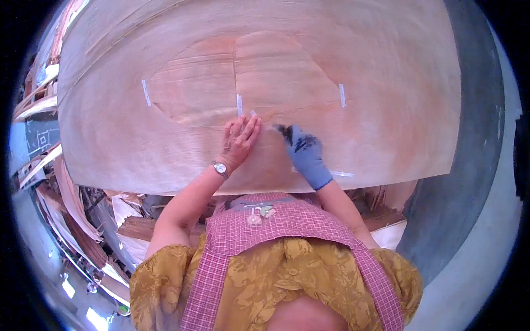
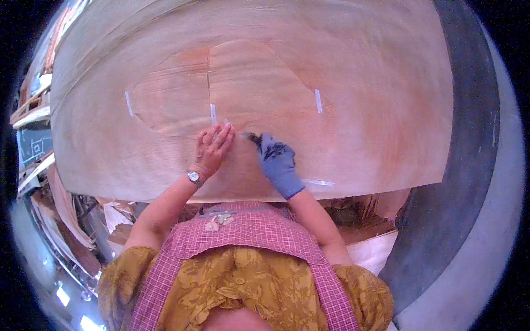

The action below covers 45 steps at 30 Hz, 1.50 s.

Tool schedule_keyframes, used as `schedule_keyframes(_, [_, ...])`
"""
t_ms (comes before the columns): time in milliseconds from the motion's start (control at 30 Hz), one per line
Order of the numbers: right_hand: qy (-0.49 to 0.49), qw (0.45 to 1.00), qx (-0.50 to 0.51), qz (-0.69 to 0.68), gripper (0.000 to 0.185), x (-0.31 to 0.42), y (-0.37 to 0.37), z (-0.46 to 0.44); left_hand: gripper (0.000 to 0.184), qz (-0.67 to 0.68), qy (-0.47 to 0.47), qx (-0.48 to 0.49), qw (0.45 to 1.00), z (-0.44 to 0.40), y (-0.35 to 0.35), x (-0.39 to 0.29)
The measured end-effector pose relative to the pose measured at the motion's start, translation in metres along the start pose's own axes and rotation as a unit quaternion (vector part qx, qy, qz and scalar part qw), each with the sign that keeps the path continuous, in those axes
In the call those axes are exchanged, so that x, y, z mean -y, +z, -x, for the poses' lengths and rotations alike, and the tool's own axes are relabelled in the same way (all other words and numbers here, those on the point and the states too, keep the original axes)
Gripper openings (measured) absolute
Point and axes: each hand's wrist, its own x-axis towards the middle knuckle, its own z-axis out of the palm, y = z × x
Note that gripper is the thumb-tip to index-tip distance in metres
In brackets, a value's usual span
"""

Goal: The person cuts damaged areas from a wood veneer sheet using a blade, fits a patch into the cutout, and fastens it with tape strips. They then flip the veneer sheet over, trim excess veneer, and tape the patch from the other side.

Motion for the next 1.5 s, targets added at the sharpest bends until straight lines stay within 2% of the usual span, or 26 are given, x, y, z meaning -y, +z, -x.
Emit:
schedule_keyframes(67, [0.005, 0.998, -0.063, -0.015, 0.018, -0.019, -0.014, -0.01, 0.05, -0.01, 0.004, 0.02, 1.0, -0.002, 0.004, 0.003])
schedule_keyframes(100, [0.082, 0.983, -0.04, -0.159, 0.018, -0.024, -0.024, -0.015, 0.052, -0.008, -0.002, 0.029, 1.0, -0.004, 0.004, 0.002])
schedule_keyframes(133, [0.156, 0.941, -0.016, -0.3, 0.018, -0.025, -0.034, -0.019, 0.055, -0.005, -0.008, 0.038, 0.999, -0.006, 0.004, 0.002])
schedule_keyframes(167, [0.225, 0.873, 0.009, -0.432, 0.018, -0.03, -0.043, -0.022, 0.056, 0.005, -0.019, 0.052, 0.998, -0.01, 0.006, -0.001])
schedule_keyframes(233, [0.264, 0.86, 0.032, -0.435, 0.017, -0.04, -0.046, -0.024, 0.058, 0.023, -0.04, 0.082, 0.996, -0.043, -0.02, -0.018])
schedule_keyframes(300, [0.295, 0.842, 0.04, -0.451, 0.018, -0.04, -0.045, -0.025, 0.058, 0.069, 0.025, 0.064, 0.995, -0.071, -0.013, -0.039])
schedule_keyframes(400, [0.246, 0.886, 0.043, -0.392, 0.017, -0.052, -0.034, -0.025, 0.059, 0.084, 0.07, 0.04, 0.993, -0.087, 0.022, -0.055])
schedule_keyframes(433, [0.193, 0.955, 0.023, -0.222, 0.019, -0.058, -0.039, -0.026, 0.06, 0.081, 0.075, 0.034, 0.993, -0.089, 0.029, -0.06])
schedule_keyframes(467, [0.134, 0.99, 0.001, -0.046, 0.021, -0.066, -0.046, -0.029, 0.06, 0.066, 0.082, 0.029, 0.994, -0.087, 0.034, -0.06])
schedule_keyframes(500, [0.07, 0.989, -0.021, 0.132, 0.023, -0.073, -0.053, -0.034, 0.059, 0.051, 0.089, 0.025, 0.994, -0.084, 0.033, -0.059])
schedule_keyframes(533, [0.133, 0.986, 0.009, 0.105, 0.027, -0.055, -0.093, -0.05, 0.059, 0.035, 0.096, 0.019, 0.995, -0.086, 0.033, -0.058])
schedule_keyframes(600, [0.038, 0.994, -0.095, 0.026, 0.027, -0.092, -0.114, -0.078, 0.057, 0.108, 0.079, 0.13, 0.982, -0.107, 0.014, -0.054])
schedule_keyframes(633, [0.043, 0.997, -0.05, -0.038, 0.029, -0.089, -0.13, -0.102, 0.056, 0.144, 0.069, 0.185, 0.97, -0.116, 0.008, -0.053])
schedule_keyframes(733, [0.057, 0.983, 0.079, -0.157, 0.034, -0.085, -0.134, -0.169, 0.058, 0.188, -0.04, 0.006, 0.981, -0.159, 0.028, -0.049])
schedule_keyframes(767, [0.06, 0.974, 0.119, -0.184, 0.036, -0.083, -0.126, -0.188, 0.058, 0.191, -0.052, -0.014, 0.98, -0.17, 0.035, -0.05])
schedule_keyframes(867, [0.082, 0.994, 0.065, 0.044, 0.042, -0.09, -0.104, -0.216, 0.06, 0.153, -0.065, -0.045, 0.985, -0.196, 0.053, -0.054])
schedule_keyframes(933, [0.055, 0.992, 0.036, 0.111, 0.043, -0.091, -0.11, -0.207, 0.063, 0.068, -0.051, -0.031, 0.996, -0.204, 0.063, -0.062])
schedule_keyframes(967, [0.042, 0.989, 0.022, 0.143, 0.044, -0.092, -0.114, -0.198, 0.064, 0.076, -0.055, -0.021, 0.995, -0.204, 0.066, -0.067])
schedule_keyframes(1033, [0.106, 0.989, 0.102, -0.02, 0.039, -0.12, -0.114, -0.176, 0.068, 0.087, -0.068, -0.009, 0.994, -0.204, 0.065, -0.073])
schedule_keyframes(1100, [0.148, 0.979, 0.062, -0.129, 0.035, -0.125, -0.106, -0.142, 0.071, 0.092, -0.075, 0.004, 0.993, -0.204, 0.063, -0.076])
schedule_keyframes(1200, [0.138, 0.988, -0.008, -0.065, 0.026, -0.096, -0.115, -0.124, 0.069, 0.117, -0.072, 0.005, 0.99, -0.204, 0.065, -0.071])
schedule_keyframes(1233, [0.135, 0.972, 0.022, -0.193, 0.024, -0.078, -0.128, -0.132, 0.068, 0.13, -0.067, 0.006, 0.989, -0.203, 0.066, -0.069])
schedule_keyframes(1300, [0.119, 0.889, 0.081, -0.434, 0.021, -0.035, -0.157, -0.157, 0.064, 0.241, -0.069, -0.016, 0.968, -0.204, 0.065, -0.05])
schedule_keyframes(1333, [0.113, 0.869, 0.101, -0.471, 0.02, -0.025, -0.155, -0.171, 0.062, 0.295, -0.069, -0.027, 0.953, -0.204, 0.064, -0.036])
schedule_keyframes(1433, [0.14, 0.873, 0.094, -0.457, 0.019, -0.016, -0.115, -0.22, 0.059, 0.248, -0.215, -0.145, 0.934, -0.203, 0.06, 0.01])
schedule_keyframes(1500, [0.16, 0.869, 0.103, -0.456, 0.018, -0.018, -0.092, -0.236, 0.056, 0.17, -0.162, -0.141, 0.962, -0.214, 0.045, 0.029])
